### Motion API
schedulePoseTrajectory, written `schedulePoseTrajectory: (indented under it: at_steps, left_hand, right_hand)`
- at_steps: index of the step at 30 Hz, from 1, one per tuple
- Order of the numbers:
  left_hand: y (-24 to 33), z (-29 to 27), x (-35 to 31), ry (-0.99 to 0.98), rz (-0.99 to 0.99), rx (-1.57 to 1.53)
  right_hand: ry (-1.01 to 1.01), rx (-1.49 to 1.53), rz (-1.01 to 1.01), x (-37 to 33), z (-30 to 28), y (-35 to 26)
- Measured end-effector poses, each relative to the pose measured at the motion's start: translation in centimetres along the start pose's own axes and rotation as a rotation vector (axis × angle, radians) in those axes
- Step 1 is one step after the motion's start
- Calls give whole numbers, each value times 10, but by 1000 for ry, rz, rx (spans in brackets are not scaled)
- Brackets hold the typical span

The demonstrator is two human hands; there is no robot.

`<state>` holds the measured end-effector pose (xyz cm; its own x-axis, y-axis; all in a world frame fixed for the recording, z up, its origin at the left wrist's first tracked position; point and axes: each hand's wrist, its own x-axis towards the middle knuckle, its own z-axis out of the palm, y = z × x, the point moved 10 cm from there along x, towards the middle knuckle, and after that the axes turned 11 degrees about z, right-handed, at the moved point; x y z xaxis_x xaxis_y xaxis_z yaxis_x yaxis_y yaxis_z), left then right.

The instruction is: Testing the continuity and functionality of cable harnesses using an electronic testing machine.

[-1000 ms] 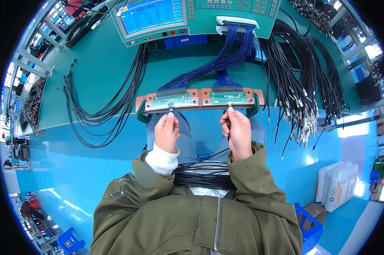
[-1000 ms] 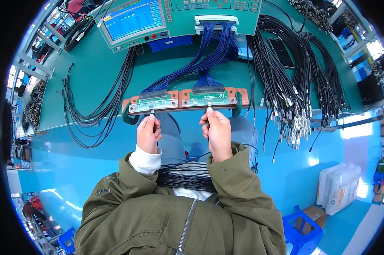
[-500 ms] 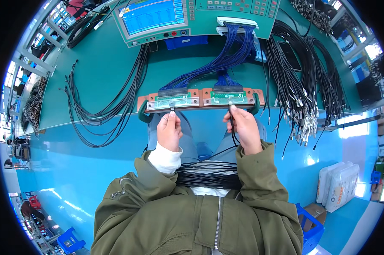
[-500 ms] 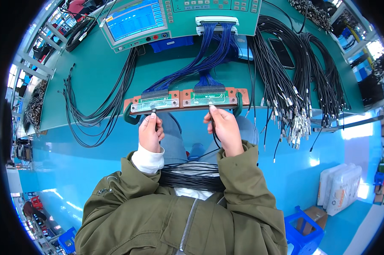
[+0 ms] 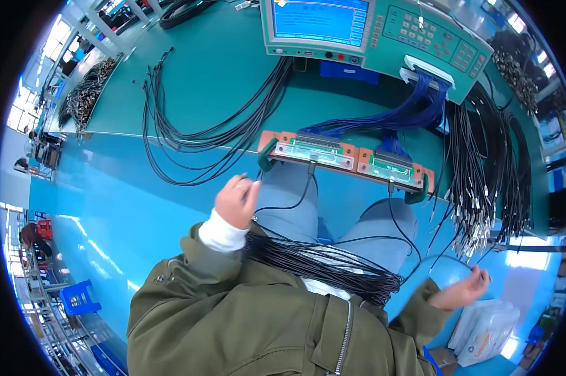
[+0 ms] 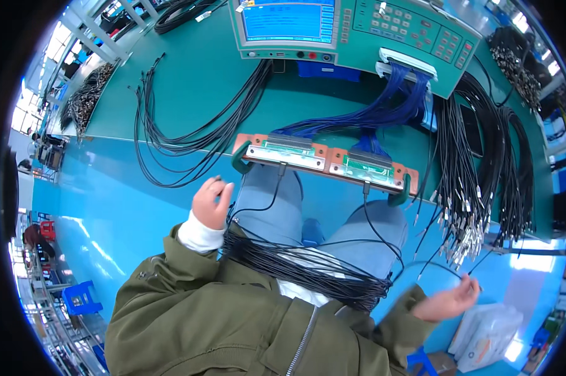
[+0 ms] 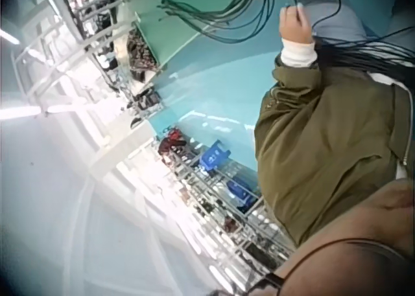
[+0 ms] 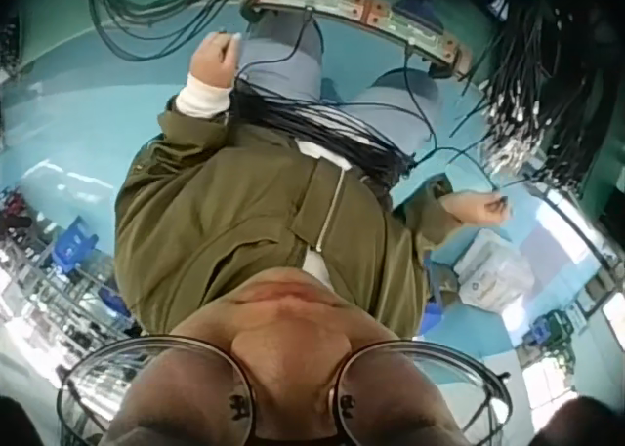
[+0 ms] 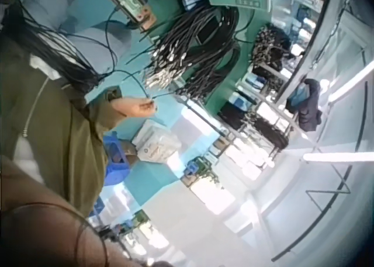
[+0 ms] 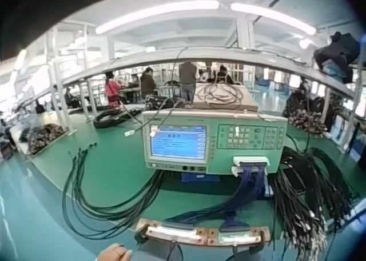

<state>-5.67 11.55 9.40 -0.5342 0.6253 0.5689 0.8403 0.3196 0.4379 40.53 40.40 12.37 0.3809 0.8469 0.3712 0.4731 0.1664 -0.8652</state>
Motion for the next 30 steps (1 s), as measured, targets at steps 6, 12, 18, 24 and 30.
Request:
schedulePoseTrajectory:
  at_steps: [6, 12, 18, 24, 30]
  left_hand:
    - [-178, -65, -161, -514, -639, 900]
    - [-181, -32, -132, 134, -1131, -908]
    - [-183, -10, -98, 287, -1095, -931]
    - [-177, -36, -83, 656, -967, -1018]
    - [-107, -27, -78, 810, -934, -1274]
  right_hand:
    - [-360, -910, -161, 73, -93, 181]
    - [-938, -1198, 251, 34, -70, 170]
    - [-1048, -188, 212, -31, 38, -32]
    - [-1755, 345, -54, -137, 93, -126]
    - [-2160, 654, 584, -258, 129, -133]
